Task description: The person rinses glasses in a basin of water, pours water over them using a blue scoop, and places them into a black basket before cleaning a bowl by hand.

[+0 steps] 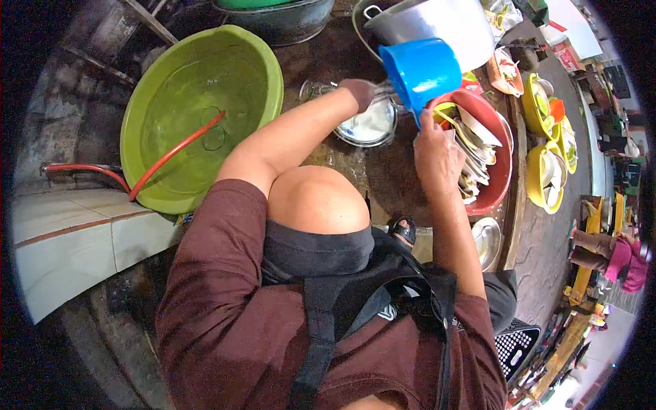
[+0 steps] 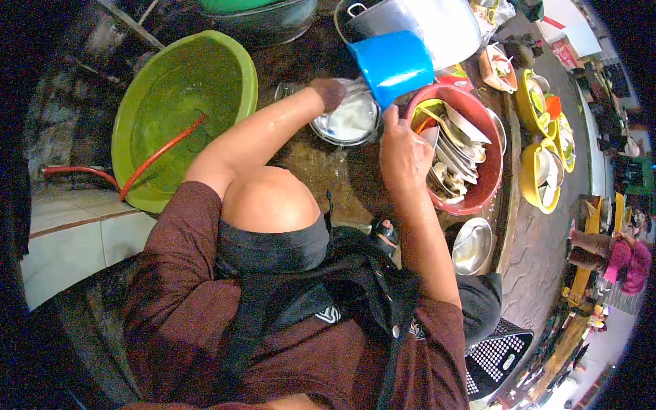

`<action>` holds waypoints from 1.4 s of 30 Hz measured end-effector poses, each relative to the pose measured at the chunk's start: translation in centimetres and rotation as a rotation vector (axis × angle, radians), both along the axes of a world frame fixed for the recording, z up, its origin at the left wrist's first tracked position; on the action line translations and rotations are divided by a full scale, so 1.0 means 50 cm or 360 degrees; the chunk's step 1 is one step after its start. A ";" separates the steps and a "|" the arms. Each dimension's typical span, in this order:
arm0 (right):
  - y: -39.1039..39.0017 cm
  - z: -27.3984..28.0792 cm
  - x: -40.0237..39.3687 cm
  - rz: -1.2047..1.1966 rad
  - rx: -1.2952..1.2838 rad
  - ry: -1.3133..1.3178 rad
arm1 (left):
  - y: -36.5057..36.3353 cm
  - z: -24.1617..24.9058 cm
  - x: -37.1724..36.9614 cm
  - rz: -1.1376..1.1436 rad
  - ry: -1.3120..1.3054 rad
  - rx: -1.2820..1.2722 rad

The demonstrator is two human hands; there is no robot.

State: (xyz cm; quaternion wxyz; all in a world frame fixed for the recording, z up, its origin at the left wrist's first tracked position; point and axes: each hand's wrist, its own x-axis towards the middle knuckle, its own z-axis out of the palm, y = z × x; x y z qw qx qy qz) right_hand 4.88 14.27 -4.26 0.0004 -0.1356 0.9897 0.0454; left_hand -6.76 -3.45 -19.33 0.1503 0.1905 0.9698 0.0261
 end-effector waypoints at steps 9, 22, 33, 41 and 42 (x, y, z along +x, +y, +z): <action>0.163 -0.247 0.008 0.0257 -0.0787 -0.0304 | -0.222 0.263 0.087 0.0650 0.0585 0.1810; 0.215 -0.525 0.059 -0.0240 -0.1143 -0.1847 | -0.494 0.032 0.279 0.2277 0.0556 0.2500; -0.361 -0.119 0.018 0.1226 -0.1255 -0.0217 | -0.452 -0.143 0.278 0.2183 0.0235 0.1105; -0.681 -0.383 -0.057 0.1063 -0.0698 -0.0554 | -0.458 -0.164 0.280 0.1790 -0.0279 0.0777; -0.701 -0.438 -0.076 0.0998 -0.0340 -0.0606 | -0.460 -0.154 0.283 0.1724 -0.0332 0.0736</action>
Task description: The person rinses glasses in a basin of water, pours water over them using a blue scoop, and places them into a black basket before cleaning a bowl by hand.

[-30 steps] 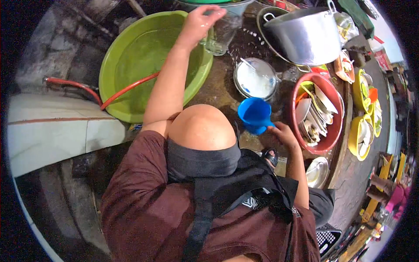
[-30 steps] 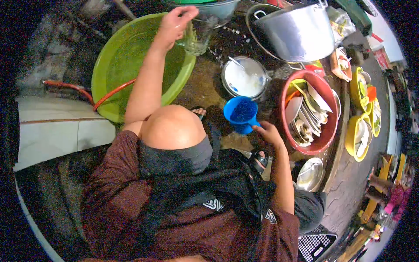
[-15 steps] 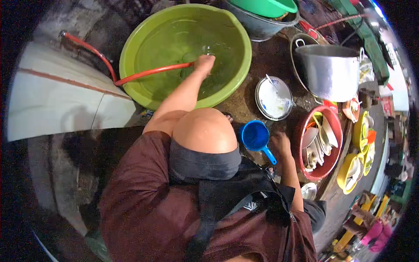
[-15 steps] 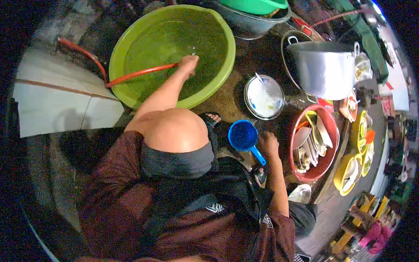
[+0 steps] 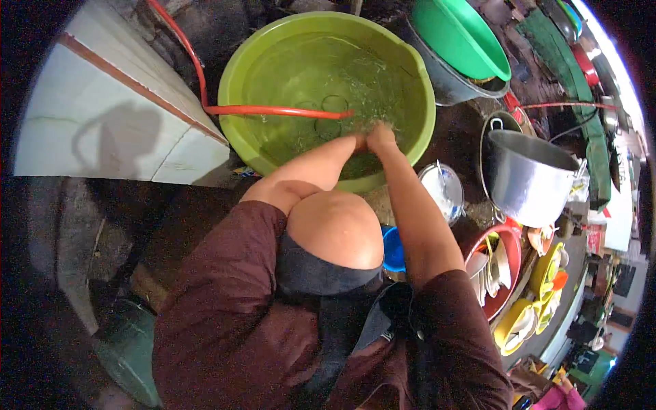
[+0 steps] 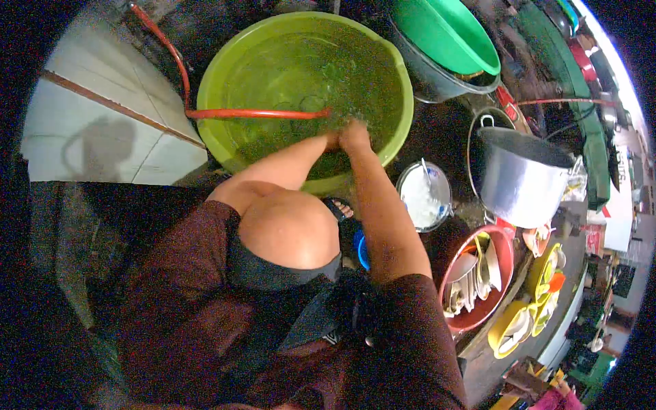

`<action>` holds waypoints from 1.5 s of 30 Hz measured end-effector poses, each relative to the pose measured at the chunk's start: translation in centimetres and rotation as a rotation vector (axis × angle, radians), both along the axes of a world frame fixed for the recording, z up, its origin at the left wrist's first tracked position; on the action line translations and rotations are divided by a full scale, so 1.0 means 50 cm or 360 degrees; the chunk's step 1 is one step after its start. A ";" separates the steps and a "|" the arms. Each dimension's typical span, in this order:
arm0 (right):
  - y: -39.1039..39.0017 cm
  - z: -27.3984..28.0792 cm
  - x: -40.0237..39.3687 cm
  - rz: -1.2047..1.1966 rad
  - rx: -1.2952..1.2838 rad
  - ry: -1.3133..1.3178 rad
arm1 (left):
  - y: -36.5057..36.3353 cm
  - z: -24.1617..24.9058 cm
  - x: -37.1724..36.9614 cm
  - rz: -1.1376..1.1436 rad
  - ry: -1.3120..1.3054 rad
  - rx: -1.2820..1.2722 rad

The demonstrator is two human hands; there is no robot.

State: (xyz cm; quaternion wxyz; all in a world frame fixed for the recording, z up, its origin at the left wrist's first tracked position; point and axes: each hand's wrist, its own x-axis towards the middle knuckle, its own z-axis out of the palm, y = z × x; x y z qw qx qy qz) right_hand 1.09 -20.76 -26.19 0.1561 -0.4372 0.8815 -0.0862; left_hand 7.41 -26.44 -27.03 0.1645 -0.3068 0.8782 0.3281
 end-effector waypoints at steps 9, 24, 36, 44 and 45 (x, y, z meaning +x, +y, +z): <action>-0.066 -0.071 -0.056 0.0437 0.1025 -0.0079 | -0.061 0.160 0.020 -0.0089 0.0200 -0.0329; -0.142 -0.128 -0.060 0.0231 0.1055 -0.0031 | -0.203 -0.053 0.103 0.0208 -0.0236 0.0053; -0.120 0.004 -0.073 -0.0050 0.0748 0.0291 | -0.204 -0.057 0.115 0.0064 -0.0092 -0.0499; -0.177 -0.140 -0.204 0.0318 0.0865 0.0526 | -0.241 -0.146 0.097 0.0046 -0.0293 -0.0131; -0.196 -0.184 -0.228 0.0516 0.0766 0.0507 | -0.245 -0.170 0.095 0.0062 -0.0391 0.0039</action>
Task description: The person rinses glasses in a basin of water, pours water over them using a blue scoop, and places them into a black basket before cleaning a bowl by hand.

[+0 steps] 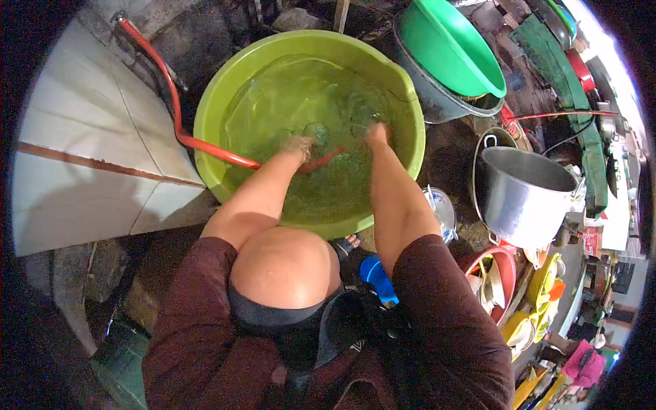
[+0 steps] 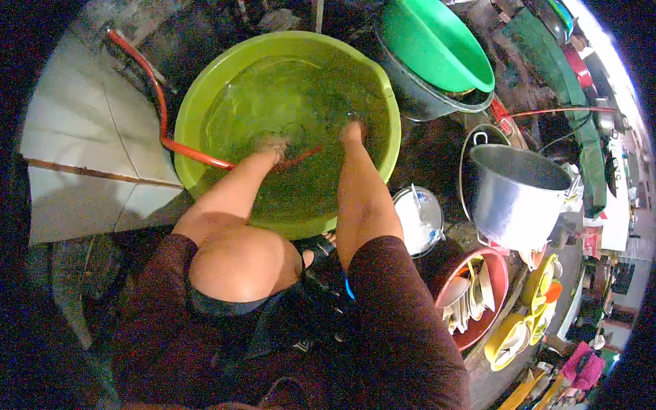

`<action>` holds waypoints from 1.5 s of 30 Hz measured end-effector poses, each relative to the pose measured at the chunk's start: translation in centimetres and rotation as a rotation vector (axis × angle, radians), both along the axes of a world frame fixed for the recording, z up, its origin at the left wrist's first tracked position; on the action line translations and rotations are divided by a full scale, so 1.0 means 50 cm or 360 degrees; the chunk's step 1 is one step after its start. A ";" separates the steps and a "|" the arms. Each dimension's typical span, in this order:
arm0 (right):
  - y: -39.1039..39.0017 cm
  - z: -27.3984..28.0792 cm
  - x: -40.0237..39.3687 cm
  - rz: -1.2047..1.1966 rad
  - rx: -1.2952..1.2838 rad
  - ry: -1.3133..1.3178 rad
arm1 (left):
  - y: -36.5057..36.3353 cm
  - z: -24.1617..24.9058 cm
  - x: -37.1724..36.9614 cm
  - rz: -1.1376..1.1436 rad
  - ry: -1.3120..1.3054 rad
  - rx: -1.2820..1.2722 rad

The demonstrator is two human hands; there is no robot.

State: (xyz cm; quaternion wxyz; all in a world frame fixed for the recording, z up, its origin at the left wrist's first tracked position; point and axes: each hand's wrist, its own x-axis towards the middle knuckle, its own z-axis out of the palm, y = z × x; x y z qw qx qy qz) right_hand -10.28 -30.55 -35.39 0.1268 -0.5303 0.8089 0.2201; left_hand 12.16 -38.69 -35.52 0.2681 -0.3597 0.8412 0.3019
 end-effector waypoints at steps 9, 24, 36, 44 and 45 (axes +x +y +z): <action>0.037 0.244 0.165 -0.1374 -0.1759 -0.3205 | 0.069 0.188 -0.001 -0.0275 0.0326 -0.0962; 0.030 0.172 0.275 -0.1513 -0.2356 -0.2321 | -0.019 -0.020 0.004 -0.0006 0.0058 -0.0756; 0.010 -0.003 0.207 -0.2598 -0.1939 -0.2289 | -0.103 -0.150 0.019 0.1769 0.0841 0.0860; -0.004 0.016 0.212 -0.2879 -0.1549 -0.3838 | 0.030 0.087 0.002 -0.0070 -0.0134 -0.0678; -0.012 0.016 0.218 -0.2613 -0.1630 -0.3914 | 0.040 0.125 -0.014 -0.0125 -0.0215 -0.0668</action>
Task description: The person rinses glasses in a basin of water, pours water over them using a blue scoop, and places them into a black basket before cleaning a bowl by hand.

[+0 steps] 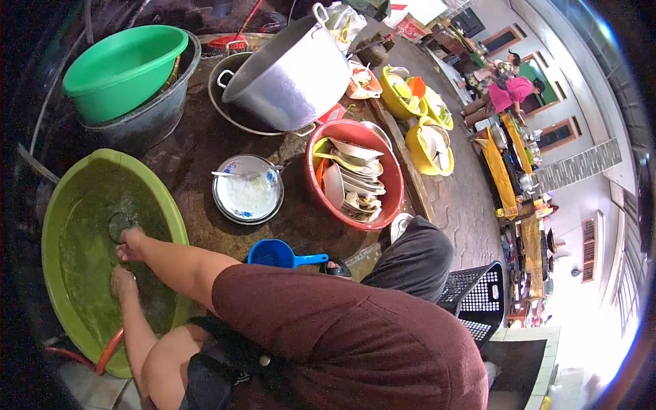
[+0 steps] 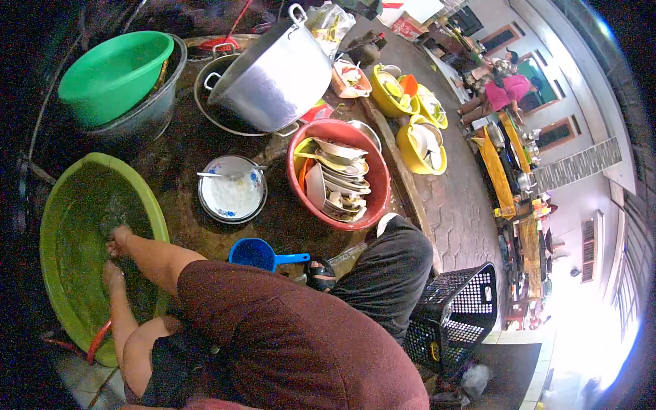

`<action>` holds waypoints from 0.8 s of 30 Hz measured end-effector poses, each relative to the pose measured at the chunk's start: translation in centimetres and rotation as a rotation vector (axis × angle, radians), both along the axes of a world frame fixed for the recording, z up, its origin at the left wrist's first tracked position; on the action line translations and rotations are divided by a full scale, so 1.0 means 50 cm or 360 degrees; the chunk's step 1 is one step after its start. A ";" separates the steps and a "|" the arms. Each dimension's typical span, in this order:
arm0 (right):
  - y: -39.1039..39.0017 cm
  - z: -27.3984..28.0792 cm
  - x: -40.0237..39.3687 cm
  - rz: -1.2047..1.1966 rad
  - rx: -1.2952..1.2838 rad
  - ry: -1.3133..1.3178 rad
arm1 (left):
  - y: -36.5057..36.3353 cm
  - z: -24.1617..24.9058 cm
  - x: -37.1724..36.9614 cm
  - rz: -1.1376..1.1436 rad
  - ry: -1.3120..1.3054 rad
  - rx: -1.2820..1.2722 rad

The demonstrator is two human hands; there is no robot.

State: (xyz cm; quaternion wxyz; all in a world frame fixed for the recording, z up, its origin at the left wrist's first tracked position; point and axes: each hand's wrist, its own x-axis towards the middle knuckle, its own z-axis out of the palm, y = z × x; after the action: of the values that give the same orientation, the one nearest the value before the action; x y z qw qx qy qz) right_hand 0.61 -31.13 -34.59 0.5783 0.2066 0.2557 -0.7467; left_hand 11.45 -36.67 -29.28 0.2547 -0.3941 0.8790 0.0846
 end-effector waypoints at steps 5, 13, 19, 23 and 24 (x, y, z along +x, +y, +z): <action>0.022 0.167 0.079 -0.0319 -0.0218 0.0670 | -0.061 -0.142 -0.018 0.0403 0.0270 0.0025; -0.007 0.161 0.136 -0.0249 -0.0343 0.0828 | -0.078 -0.183 0.027 0.0288 0.0463 0.0132; 0.055 0.170 0.067 -0.0045 0.0508 0.1499 | -0.087 -0.213 0.034 0.0259 0.0551 0.0198; -0.003 0.052 0.043 -0.0143 0.1190 0.1843 | -0.111 -0.224 0.049 0.0246 0.0584 0.0224; -0.020 0.023 0.037 -0.0119 0.1336 0.1854 | -0.112 -0.226 0.051 0.0246 0.0592 0.0227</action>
State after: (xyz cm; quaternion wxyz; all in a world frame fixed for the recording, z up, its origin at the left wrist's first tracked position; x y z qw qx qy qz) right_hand 2.45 -32.11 -33.43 0.1938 -0.0118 0.7810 -0.5936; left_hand 14.02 -42.26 -40.56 0.1081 -0.4190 0.8697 0.2373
